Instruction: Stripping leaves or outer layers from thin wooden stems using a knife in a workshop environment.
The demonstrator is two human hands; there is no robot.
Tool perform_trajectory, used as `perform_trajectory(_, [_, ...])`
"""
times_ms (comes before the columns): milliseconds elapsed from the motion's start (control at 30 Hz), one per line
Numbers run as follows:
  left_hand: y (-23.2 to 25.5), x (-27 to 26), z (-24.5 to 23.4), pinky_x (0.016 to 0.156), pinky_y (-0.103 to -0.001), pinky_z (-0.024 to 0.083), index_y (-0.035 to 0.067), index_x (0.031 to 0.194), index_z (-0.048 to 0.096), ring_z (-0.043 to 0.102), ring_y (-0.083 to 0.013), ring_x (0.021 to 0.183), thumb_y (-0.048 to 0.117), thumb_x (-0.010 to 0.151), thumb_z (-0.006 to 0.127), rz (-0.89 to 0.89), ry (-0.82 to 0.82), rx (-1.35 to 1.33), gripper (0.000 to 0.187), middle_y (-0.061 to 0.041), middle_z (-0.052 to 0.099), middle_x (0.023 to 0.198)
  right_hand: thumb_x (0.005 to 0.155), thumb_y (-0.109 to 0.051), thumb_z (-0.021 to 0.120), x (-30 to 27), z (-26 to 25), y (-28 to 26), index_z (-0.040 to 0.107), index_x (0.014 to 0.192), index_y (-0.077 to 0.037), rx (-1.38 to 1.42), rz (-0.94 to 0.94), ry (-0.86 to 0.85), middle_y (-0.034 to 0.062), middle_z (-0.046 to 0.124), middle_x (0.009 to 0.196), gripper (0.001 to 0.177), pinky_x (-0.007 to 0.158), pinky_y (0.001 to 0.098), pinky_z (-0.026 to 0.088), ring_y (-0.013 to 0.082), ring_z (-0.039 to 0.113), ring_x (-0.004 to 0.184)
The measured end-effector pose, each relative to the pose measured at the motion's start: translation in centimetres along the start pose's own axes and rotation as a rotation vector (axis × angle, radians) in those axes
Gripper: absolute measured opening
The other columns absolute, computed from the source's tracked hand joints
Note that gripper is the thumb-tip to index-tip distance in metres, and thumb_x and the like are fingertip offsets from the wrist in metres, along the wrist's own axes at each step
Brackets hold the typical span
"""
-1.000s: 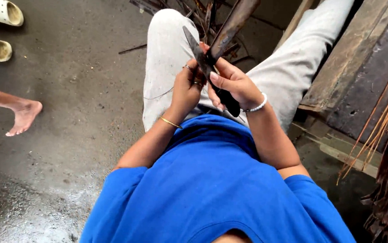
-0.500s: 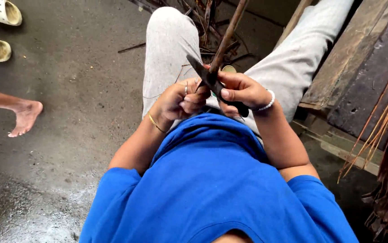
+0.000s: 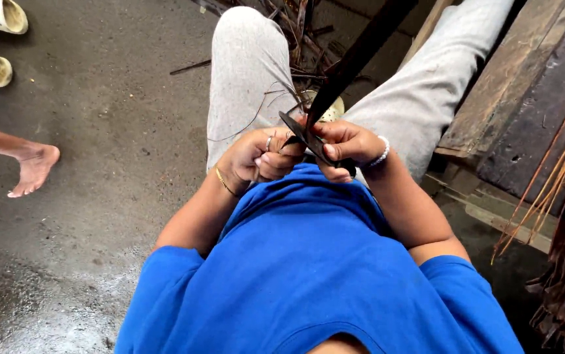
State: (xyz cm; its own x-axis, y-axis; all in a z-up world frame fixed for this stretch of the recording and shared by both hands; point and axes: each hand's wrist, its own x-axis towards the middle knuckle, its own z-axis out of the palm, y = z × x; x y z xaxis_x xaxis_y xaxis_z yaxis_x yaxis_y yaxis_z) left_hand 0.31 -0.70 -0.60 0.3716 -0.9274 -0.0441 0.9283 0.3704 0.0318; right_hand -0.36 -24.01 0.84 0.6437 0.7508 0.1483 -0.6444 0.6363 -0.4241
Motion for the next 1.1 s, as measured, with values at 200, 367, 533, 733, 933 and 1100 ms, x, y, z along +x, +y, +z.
perform_trajectory(200, [0.9, 1.0, 6.5, 0.054, -0.019, 0.041, 0.008, 0.087, 0.061, 0.042, -0.0069, 0.051, 0.016, 0.108, 0.055, 0.506, 0.547, 1.123, 0.023, -0.001, 0.052, 0.057, 0.106, 0.000, 0.042, 2.8, 3.1, -1.3, 0.040, 0.157, -0.006, -0.313, -0.056, 0.110, 0.0215, 0.053, 0.055, 0.051, 0.035, 0.0335, 0.049, 0.0273, 0.054, 0.043])
perform_trajectory(367, [0.5, 0.6, 8.8, 0.059, -0.022, 0.050, 0.012, 0.082, 0.064, 0.049, -0.0135, 0.052, 0.011, 0.104, 0.061, 0.695, 0.681, 1.453, 0.023, -0.001, 0.060, 0.057, 0.105, -0.001, 0.043, 1.3, 1.2, 0.2, 0.039, 0.155, 0.002, -0.416, -0.107, 0.149, 0.0209, 0.054, 0.054, 0.050, 0.035, 0.0324, 0.049, 0.0272, 0.056, 0.041])
perform_trajectory(533, [0.2, -1.1, 1.9, 0.033, -0.012, 0.028, 0.003, 0.082, 0.049, 0.025, 0.0008, 0.039, 0.001, 0.096, 0.052, -0.011, 0.118, 0.026, 0.014, 0.007, 0.029, 0.053, 0.102, 0.005, 0.052, 0.6, 2.3, -1.2, 0.050, 0.151, -0.004, -0.558, -0.099, 0.011, 0.0153, 0.063, 0.066, 0.050, 0.043, 0.0271, 0.052, 0.0181, 0.065, 0.054])
perform_trajectory(733, [0.6, -0.8, 3.2, 0.030, -0.014, 0.024, 0.002, 0.084, 0.051, 0.023, -0.0012, 0.039, 0.009, 0.106, 0.050, 0.268, 0.330, 0.430, 0.023, 0.003, 0.028, 0.053, 0.104, 0.009, 0.045, 1.4, 4.5, -0.6, 0.038, 0.157, -0.002, -0.750, -0.152, 0.218, 0.0189, 0.062, 0.068, 0.054, 0.043, 0.0276, 0.047, 0.0211, 0.060, 0.052])
perform_trajectory(933, [0.5, -0.9, 4.5, 0.033, -0.015, 0.030, 0.004, 0.083, 0.053, 0.027, -0.0034, 0.045, 0.015, 0.111, 0.045, 0.383, 0.420, 0.771, 0.031, 0.003, 0.032, 0.055, 0.108, 0.005, 0.044, 2.2, 5.1, -1.0, 0.033, 0.159, -0.004, -0.760, -0.183, 0.337, 0.0232, 0.062, 0.071, 0.053, 0.047, 0.0299, 0.051, 0.0249, 0.061, 0.057])
perform_trajectory(1100, [0.1, -2.3, 1.7, 0.031, -0.016, 0.029, 0.006, 0.080, 0.050, 0.028, -0.0058, 0.035, 0.018, 0.111, 0.045, 0.343, 0.388, 0.736, 0.033, 0.003, 0.028, 0.052, 0.110, -0.001, 0.047, 2.0, 4.6, -2.2, 0.037, 0.160, -0.012, -0.785, -0.183, 0.503, 0.0252, 0.058, 0.065, 0.052, 0.044, 0.0320, 0.048, 0.0297, 0.058, 0.049])
